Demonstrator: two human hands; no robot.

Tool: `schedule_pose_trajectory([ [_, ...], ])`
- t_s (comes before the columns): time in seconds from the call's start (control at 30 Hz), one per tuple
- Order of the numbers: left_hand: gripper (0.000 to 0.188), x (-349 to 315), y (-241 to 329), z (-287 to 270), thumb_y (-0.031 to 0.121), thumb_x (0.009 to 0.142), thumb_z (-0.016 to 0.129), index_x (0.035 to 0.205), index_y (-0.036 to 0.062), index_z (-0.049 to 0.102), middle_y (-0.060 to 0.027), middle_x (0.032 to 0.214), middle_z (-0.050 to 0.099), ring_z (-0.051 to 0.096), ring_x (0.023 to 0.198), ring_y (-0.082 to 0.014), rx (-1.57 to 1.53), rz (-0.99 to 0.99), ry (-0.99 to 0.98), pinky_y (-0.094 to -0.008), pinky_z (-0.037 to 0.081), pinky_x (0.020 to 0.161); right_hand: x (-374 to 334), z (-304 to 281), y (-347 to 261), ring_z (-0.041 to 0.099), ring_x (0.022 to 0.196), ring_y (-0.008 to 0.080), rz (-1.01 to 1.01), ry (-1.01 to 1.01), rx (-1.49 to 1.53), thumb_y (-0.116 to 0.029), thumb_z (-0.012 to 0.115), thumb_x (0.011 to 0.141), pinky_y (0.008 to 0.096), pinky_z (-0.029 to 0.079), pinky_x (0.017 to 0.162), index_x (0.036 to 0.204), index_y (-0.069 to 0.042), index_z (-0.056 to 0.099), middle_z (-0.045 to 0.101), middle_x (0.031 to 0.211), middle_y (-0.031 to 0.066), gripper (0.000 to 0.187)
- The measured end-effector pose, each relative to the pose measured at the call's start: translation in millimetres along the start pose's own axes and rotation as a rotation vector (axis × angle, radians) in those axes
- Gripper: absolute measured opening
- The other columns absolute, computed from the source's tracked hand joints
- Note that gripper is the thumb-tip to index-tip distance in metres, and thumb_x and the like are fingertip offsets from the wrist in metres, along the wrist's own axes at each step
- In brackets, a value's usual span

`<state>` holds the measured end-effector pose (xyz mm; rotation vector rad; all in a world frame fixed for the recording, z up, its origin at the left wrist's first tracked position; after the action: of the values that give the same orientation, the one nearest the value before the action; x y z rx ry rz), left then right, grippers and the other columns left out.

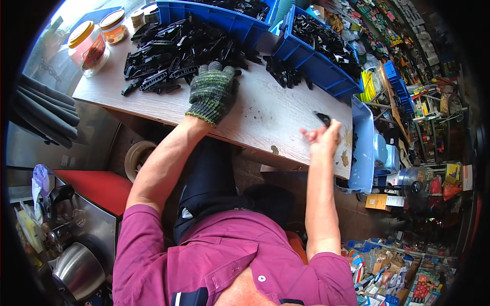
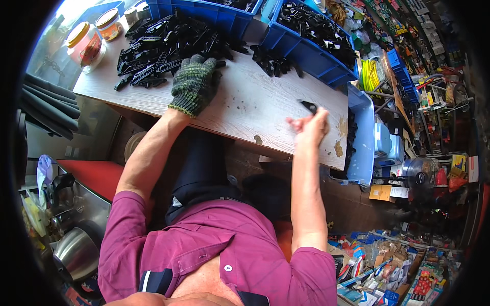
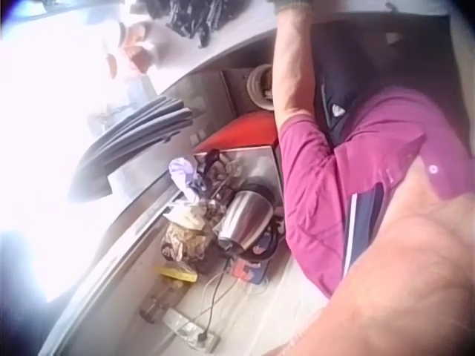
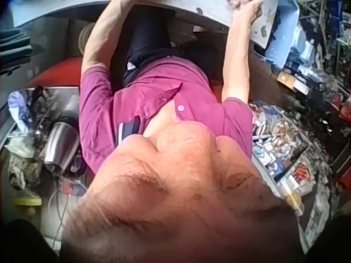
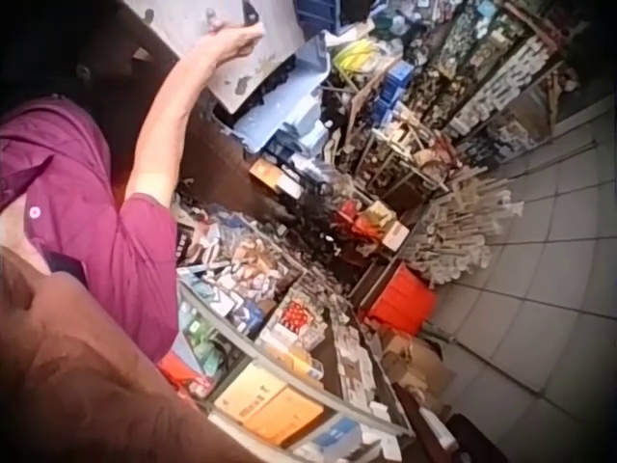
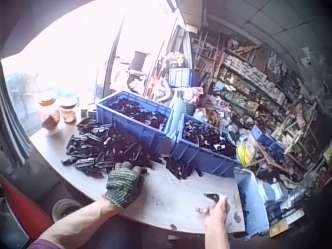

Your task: Manually assembling or processing small black plastic components on a workbench.

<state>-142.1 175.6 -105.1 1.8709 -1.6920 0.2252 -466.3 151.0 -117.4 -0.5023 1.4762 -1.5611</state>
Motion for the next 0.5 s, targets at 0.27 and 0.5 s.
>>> schedule_pose_trajectory([
  [0.27,0.017,-6.0,6.4,-0.2,0.022,0.084,0.071,0.098,0.0119,0.07,-0.0134,0.109,0.063,0.058,0.101,-0.0375,-0.057,0.133,0.06,-0.0506,0.051,0.08,56.3,-54.3,-40.4,0.055,0.057,0.0218,-0.158,0.271,-0.113,-0.04,0.061,0.093,0.047,0.065,0.058,0.109,-0.003,0.058,0.039,0.056,0.0075,0.041],
  [0.5,0.02,-2.4,9.5,5.6,0.03,0.09,0.068,0.099,0.0117,0.07,-0.0101,0.096,0.068,0.061,0.097,-0.0371,-0.002,0.173,0.002,-0.0501,0.049,0.08,62.9,-9.1,-12.9,0.048,0.04,0.0162,-0.069,-0.102,-0.313,-0.027,0.075,0.088,0.0464,0.062,0.054,0.101,-0.004,0.059,0.039,0.05,0.0003,0.031],
])
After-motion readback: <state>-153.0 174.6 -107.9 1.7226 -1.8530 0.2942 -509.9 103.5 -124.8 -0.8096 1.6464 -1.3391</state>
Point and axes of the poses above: each hand's wrist, its own x-axis towards the middle knuckle, its own z-axis out of the palm, y = z × x, the point moved 5 cm from there along x, towards the middle knuckle
